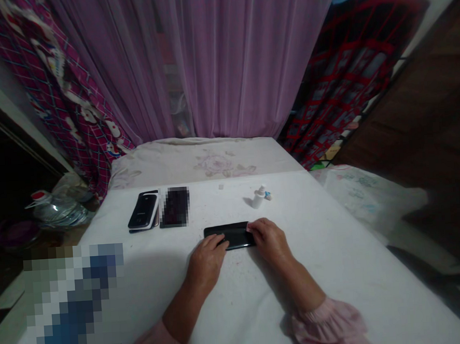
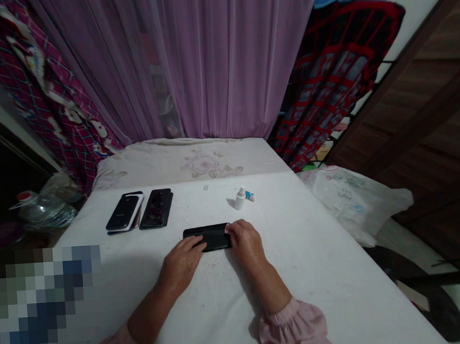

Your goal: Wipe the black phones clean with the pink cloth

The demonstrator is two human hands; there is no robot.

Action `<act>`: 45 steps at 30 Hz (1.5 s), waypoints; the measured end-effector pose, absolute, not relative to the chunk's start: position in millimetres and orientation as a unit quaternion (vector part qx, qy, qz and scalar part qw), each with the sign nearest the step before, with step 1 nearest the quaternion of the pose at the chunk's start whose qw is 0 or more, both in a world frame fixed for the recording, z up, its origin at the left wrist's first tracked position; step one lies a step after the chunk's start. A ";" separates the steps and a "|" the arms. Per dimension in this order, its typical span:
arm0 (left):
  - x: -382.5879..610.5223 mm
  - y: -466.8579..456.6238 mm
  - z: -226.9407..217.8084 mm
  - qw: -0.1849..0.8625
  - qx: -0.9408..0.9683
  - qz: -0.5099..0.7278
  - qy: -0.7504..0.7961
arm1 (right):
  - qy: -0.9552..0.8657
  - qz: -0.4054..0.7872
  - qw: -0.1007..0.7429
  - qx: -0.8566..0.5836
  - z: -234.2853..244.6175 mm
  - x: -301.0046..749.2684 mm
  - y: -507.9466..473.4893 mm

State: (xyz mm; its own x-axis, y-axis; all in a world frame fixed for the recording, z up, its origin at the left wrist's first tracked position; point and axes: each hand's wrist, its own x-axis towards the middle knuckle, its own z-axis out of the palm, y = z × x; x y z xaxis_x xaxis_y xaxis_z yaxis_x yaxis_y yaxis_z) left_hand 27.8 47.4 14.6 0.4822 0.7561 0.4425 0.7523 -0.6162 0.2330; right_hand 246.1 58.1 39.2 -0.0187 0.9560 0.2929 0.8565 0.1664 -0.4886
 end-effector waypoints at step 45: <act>18.2 50.4 20.3 0.024 0.822 0.270 0.501 | -0.753 0.057 0.216 -0.619 38.9 200.1 76.8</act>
State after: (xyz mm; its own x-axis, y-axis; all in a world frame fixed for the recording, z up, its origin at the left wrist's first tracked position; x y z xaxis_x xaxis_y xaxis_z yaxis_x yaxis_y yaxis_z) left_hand 18.2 50.4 20.3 0.3527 0.8366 0.4193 0.8109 -0.4968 0.3092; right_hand 200.1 76.8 38.9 -0.1394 0.9570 0.2542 0.9074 0.2263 -0.3541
